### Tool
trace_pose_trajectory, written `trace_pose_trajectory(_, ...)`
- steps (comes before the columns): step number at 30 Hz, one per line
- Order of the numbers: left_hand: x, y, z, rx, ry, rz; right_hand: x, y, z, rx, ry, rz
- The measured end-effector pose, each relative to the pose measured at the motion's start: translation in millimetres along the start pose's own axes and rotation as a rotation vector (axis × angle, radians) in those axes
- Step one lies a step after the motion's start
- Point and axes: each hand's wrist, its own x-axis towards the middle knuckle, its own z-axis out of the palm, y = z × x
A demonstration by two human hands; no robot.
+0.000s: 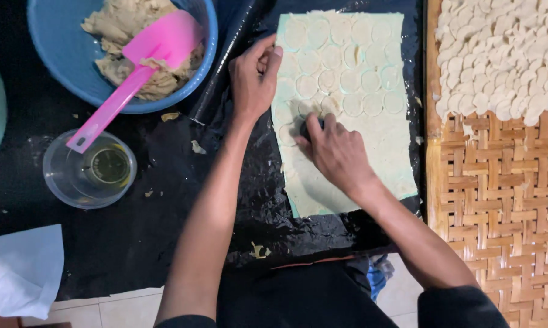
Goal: Cutting circular shapes out of a thin sheet of dough using a round cutter.
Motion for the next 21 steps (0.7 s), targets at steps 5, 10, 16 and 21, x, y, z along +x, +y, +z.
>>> trace_pose_trajectory(5,1.4,1.5,-1.1,0.018,-0.004,0.003,-1.1,-7.6,8.2,-0.063,-0.034,0.134)
trace_pose_trajectory(10,0.3,5.6,-1.3,0.049,-0.008,0.002,-6.3,4.6,-6.4,0.034,-0.039,0.066)
trace_pose_trajectory(16,1.9,2.0,-4.1,0.063,0.026,0.028,-23.9,22.4,-31.2,0.378,-0.050,0.299)
trace_pose_trajectory(21,2.4,5.6,-0.4,0.066,0.025,0.015,-33.4,28.2,-25.2,0.239,0.018,0.203)
